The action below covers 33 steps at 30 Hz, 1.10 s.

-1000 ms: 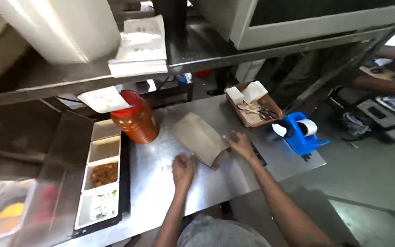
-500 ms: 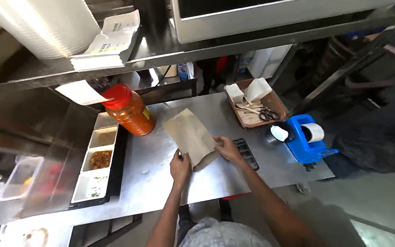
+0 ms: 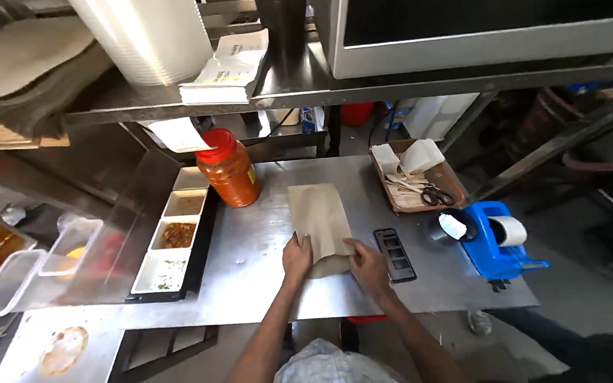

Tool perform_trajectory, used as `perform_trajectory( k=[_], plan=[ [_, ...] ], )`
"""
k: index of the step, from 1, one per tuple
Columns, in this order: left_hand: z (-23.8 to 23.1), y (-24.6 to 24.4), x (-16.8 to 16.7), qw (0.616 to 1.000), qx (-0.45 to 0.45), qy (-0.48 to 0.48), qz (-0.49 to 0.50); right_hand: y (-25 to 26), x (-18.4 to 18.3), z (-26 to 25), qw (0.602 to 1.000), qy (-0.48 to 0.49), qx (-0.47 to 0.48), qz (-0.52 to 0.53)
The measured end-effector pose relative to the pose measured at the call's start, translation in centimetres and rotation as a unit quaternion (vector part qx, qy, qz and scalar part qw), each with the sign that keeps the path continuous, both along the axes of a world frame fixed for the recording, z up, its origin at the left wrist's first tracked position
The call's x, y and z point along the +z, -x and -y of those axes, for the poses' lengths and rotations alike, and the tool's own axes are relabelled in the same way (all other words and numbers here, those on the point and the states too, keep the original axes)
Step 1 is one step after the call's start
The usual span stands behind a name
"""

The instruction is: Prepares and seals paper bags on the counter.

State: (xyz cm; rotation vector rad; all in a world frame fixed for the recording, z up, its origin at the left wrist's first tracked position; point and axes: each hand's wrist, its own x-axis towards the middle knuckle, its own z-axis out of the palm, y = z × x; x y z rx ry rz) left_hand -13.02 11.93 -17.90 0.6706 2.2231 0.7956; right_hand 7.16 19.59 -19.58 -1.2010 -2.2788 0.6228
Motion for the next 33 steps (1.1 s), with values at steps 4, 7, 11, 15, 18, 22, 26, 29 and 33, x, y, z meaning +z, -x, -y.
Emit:
perform_trajectory(
  k=[4, 7, 11, 15, 18, 22, 26, 29, 33],
  plan=[
    [0.6, 0.0, 0.6, 0.996, -0.06, 0.031, -0.059, -1.8, -1.6, 1.0, 0.966, 0.208, -0.001, -0.154],
    [0.6, 0.0, 0.5, 0.998, -0.054, 0.001, -0.04, -1.0, 0.0, -0.4, 0.889, 0.378, -0.082, -0.245],
    [1.0, -0.1, -0.1, 0.999, -0.032, 0.007, 0.01, 0.8, -0.2, -3.7, 0.925, 0.347, -0.141, -0.066],
    [1.2, -0.7, 0.3, 0.998, -0.039, 0.035, -0.044, 0.8, 1.0, -5.2, 0.907, 0.377, -0.168, -0.086],
    [0.8, -0.7, -0.3, 0.999, 0.004, -0.017, -0.033, -0.5, 1.1, -5.0, 0.886, 0.424, -0.149, -0.118],
    [0.3, -1.6, -1.6, 0.997, 0.027, -0.066, 0.014, -0.4, 0.6, -4.8, 0.885, 0.425, -0.129, -0.141],
    [0.8, -2.2, -3.0, 0.996, 0.044, -0.07, 0.026, 0.9, 0.4, -6.8, 0.909, 0.394, -0.097, -0.099],
    [-0.3, -0.4, -2.9, 0.987, 0.06, -0.128, 0.08, 1.2, 0.8, -8.0, 0.9, 0.415, -0.078, -0.105],
    [-0.4, 1.3, -2.7, 0.994, 0.007, -0.102, 0.044, 1.3, -0.4, -7.9, 0.892, 0.435, -0.078, -0.094]
  ],
)
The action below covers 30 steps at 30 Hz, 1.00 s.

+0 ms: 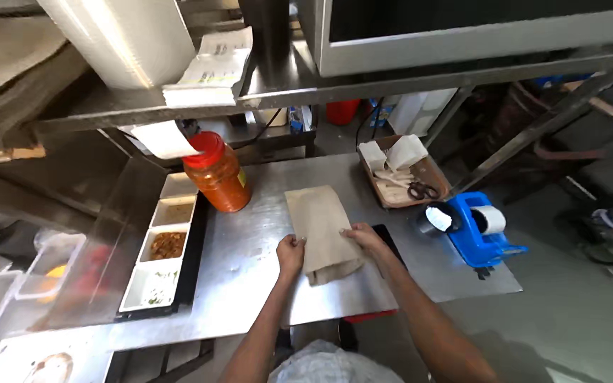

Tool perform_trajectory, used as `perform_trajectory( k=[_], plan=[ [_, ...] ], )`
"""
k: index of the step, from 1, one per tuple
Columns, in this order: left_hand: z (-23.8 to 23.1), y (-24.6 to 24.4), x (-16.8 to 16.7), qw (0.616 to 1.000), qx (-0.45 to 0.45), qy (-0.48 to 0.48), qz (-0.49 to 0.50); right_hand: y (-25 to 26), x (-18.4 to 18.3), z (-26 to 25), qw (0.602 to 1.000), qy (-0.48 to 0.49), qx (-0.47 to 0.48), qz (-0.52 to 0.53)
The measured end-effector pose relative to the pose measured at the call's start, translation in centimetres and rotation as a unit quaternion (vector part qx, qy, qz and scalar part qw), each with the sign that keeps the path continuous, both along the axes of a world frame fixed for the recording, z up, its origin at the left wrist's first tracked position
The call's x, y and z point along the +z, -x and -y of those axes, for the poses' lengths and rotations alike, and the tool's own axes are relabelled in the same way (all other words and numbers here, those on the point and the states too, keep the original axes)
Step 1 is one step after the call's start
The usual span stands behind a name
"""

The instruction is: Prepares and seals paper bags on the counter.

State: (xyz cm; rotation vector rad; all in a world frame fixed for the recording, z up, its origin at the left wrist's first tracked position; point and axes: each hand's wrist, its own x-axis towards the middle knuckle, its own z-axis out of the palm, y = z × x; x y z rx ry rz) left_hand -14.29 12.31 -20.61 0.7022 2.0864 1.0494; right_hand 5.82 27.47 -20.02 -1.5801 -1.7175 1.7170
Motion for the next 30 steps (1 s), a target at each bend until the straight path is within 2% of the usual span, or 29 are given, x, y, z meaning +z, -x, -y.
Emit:
perform_trajectory(
  k=[3, 6, 8, 10, 14, 17, 20, 23, 27, 30],
  plan=[
    [0.4, 0.7, -1.2, 1.0, 0.014, -0.005, 0.001, -0.2, -1.5, 0.3, 0.999, -0.014, 0.035, -0.023],
    [1.3, 0.2, -2.2, 1.0, -0.004, -0.007, 0.026, -0.4, -2.9, 1.3, 0.999, 0.008, 0.011, -0.037],
    [2.0, 0.0, -2.7, 1.0, -0.023, 0.014, 0.009, -0.8, -4.2, 1.7, 1.0, -0.011, -0.017, -0.016],
    [2.3, 0.1, -3.1, 0.999, -0.024, 0.028, -0.006, -1.2, -5.1, 2.2, 0.999, -0.038, -0.004, 0.02],
    [2.2, -0.2, -3.7, 0.999, -0.033, 0.008, 0.013, -1.7, -3.7, 3.3, 0.999, -0.016, 0.013, -0.025],
    [2.8, -0.7, -3.4, 0.998, -0.013, -0.025, 0.063, -2.0, -1.8, 4.4, 0.995, 0.014, 0.07, -0.074],
    [3.7, -0.2, -2.5, 0.987, 0.032, -0.082, 0.133, -2.2, -1.5, 6.9, 0.993, -0.085, 0.085, -0.014],
    [4.1, 0.0, -2.6, 0.982, 0.039, -0.079, 0.165, -2.8, -3.2, 10.3, 0.984, -0.156, 0.077, 0.037],
    [4.0, 0.4, -2.8, 0.989, 0.006, -0.063, 0.13, -2.3, -4.9, 12.0, 0.955, -0.286, -0.05, 0.061],
    [4.0, 0.6, -2.9, 0.997, -0.02, -0.048, 0.062, -3.3, -6.4, 11.8, 0.937, -0.333, -0.061, 0.082]
  ],
)
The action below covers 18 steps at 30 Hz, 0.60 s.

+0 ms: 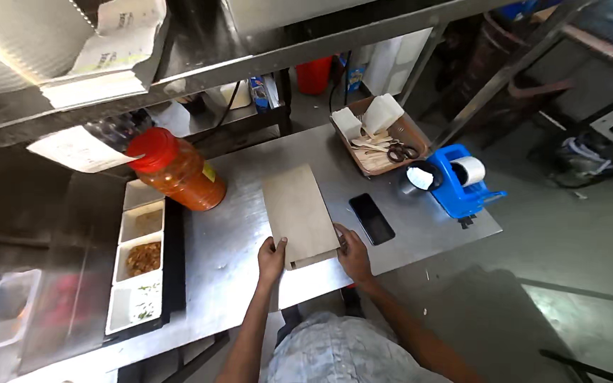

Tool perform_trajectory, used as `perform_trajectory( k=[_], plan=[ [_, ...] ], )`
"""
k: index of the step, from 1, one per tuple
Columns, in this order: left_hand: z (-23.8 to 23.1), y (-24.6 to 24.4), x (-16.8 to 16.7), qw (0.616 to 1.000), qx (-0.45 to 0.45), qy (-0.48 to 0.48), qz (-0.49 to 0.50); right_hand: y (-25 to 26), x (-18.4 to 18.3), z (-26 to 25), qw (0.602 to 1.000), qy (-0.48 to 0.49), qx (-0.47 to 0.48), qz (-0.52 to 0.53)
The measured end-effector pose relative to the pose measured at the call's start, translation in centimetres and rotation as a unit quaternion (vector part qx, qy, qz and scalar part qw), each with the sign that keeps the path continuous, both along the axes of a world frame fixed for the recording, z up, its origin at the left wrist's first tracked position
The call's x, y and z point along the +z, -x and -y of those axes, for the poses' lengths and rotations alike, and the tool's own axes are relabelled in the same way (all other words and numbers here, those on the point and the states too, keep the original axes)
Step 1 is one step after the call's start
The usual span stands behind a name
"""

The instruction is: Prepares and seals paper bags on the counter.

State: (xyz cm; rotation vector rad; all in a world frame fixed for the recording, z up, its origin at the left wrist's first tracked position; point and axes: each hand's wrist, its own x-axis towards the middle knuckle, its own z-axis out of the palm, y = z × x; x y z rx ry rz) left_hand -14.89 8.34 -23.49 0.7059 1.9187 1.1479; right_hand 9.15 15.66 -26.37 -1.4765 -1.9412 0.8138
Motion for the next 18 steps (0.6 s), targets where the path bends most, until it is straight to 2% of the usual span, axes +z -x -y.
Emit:
perform_trajectory(
  k=[3, 6, 8, 12, 17, 18],
  plan=[
    [-0.2, 0.1, -0.2, 0.999, -0.005, 0.012, -0.039, -0.9, 0.0, -0.4, 0.999, 0.011, 0.03, -0.014],
    [0.1, -0.2, -0.2, 1.0, -0.003, 0.001, -0.016, -0.6, 2.4, -0.8, 0.984, 0.121, 0.074, -0.111],
    [0.1, -0.6, -0.3, 1.0, 0.001, -0.005, -0.009, 0.5, 3.8, -1.5, 0.972, 0.167, 0.035, -0.162],
    [0.0, -1.2, -0.5, 1.0, -0.011, 0.012, -0.018, 2.8, 3.9, -4.2, 0.984, 0.152, -0.049, -0.08],
    [0.6, -1.2, 1.7, 0.988, -0.026, 0.027, -0.151, 2.9, 3.2, -5.9, 0.977, 0.185, -0.008, -0.102],
    [0.7, -1.5, 1.9, 0.988, -0.027, 0.031, -0.149, 2.8, 2.9, -5.9, 0.972, 0.206, -0.004, -0.115]
  ],
)
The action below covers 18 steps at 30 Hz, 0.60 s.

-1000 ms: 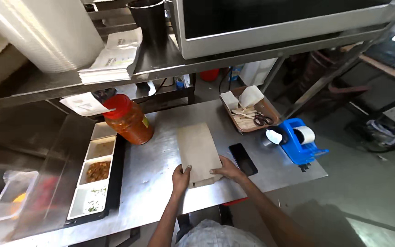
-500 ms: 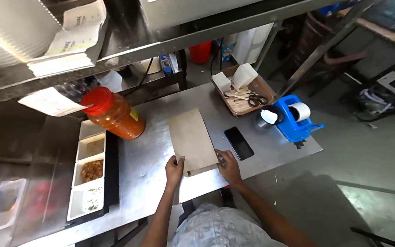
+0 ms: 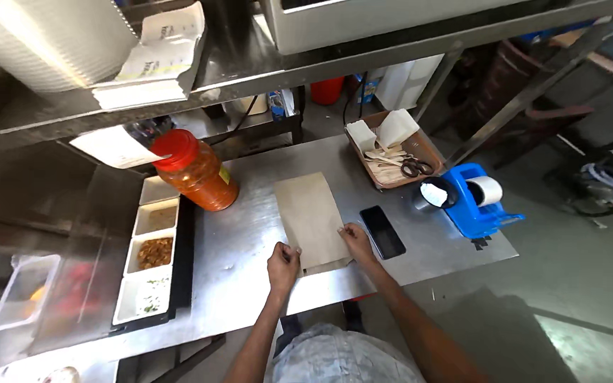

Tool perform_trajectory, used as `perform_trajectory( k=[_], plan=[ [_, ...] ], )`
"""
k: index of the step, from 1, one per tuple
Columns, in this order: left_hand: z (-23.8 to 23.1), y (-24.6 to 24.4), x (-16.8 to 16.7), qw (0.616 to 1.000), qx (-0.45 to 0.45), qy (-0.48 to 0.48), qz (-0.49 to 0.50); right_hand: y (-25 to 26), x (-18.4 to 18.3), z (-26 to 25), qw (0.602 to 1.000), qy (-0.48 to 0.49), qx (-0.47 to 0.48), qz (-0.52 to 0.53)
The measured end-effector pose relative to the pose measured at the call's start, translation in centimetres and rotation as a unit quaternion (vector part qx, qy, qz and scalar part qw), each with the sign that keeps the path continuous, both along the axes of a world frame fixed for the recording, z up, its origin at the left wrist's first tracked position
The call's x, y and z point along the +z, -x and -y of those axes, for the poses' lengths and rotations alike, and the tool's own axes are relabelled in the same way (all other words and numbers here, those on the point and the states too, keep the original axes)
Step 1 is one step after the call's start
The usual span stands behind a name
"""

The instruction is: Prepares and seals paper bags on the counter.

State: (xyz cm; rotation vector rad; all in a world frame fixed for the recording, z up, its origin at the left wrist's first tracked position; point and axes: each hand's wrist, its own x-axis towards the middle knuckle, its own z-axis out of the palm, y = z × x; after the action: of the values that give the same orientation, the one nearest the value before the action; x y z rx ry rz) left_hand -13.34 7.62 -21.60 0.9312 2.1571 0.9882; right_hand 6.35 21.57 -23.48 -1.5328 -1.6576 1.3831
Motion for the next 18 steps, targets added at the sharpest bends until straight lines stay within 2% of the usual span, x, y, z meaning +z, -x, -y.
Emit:
perform_trajectory(
  k=[3, 6, 7, 10, 13, 15, 18],
  plan=[
    [0.7, -1.1, -0.5, 0.994, 0.009, 0.04, 0.104, -0.5, 0.1, 0.5, 1.0, 0.026, 0.007, 0.002],
    [1.3, -0.3, -1.6, 0.96, 0.047, 0.065, 0.27, -0.8, 0.0, 0.4, 1.0, 0.013, 0.007, 0.005],
    [1.4, 0.2, -1.6, 0.954, 0.039, 0.077, 0.287, -0.9, -0.6, 0.3, 1.0, 0.011, 0.006, 0.001],
    [-0.4, 1.9, 0.2, 0.981, 0.001, 0.103, 0.164, -0.8, -1.6, -0.9, 1.0, 0.008, 0.006, -0.006],
    [-4.2, 3.2, 1.2, 0.992, 0.041, 0.068, 0.102, 0.7, -0.9, -3.2, 1.0, -0.018, 0.014, -0.014],
    [-6.4, 4.2, -0.3, 0.993, 0.041, 0.047, 0.096, 2.0, -0.8, -5.0, 0.999, -0.023, -0.002, -0.022],
    [-6.5, 4.7, -2.2, 0.994, 0.031, 0.007, 0.104, 2.5, -0.7, -6.3, 0.999, 0.026, -0.009, -0.037]
  ],
)
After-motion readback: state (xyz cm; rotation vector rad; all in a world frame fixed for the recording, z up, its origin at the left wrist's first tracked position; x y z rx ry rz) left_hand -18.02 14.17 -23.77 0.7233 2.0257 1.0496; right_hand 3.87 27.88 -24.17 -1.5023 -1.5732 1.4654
